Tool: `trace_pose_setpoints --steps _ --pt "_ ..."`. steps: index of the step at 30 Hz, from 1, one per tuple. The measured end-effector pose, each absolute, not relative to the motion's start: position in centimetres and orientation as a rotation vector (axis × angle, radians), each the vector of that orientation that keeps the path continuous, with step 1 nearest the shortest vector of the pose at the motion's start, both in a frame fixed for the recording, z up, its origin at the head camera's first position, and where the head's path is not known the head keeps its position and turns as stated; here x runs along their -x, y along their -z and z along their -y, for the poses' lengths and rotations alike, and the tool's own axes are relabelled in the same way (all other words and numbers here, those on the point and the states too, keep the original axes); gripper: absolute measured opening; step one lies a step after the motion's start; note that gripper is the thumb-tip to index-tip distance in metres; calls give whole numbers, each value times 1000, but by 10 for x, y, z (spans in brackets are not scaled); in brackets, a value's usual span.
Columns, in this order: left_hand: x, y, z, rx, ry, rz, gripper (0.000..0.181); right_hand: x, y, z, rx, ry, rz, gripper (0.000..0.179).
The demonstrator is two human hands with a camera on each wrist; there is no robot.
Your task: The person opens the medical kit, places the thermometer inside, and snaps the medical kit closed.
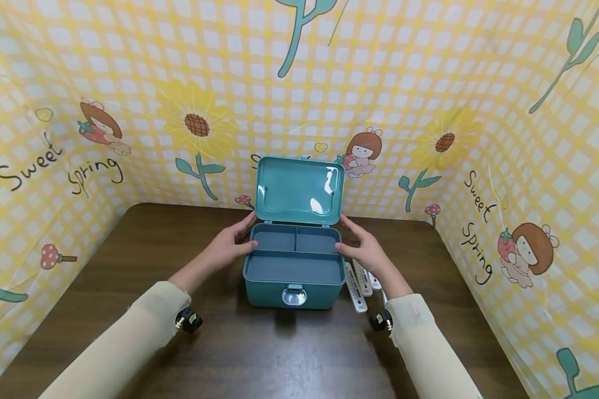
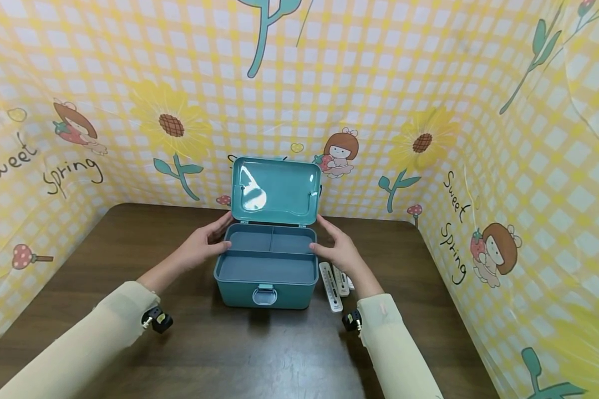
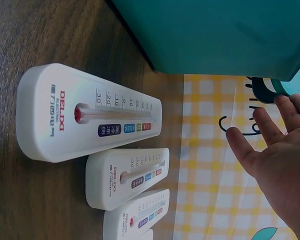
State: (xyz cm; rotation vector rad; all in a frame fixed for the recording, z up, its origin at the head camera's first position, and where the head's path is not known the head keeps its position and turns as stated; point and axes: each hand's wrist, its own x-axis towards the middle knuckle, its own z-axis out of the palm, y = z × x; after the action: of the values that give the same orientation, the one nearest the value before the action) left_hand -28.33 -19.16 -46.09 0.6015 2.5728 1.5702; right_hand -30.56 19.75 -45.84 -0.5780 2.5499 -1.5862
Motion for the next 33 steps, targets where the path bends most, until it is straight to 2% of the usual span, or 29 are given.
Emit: trace_pose_setpoints --steps 33 --pt "277 465 193 -590 -1570 -2559 77 300 459 -194 522 1637 -2416 71"
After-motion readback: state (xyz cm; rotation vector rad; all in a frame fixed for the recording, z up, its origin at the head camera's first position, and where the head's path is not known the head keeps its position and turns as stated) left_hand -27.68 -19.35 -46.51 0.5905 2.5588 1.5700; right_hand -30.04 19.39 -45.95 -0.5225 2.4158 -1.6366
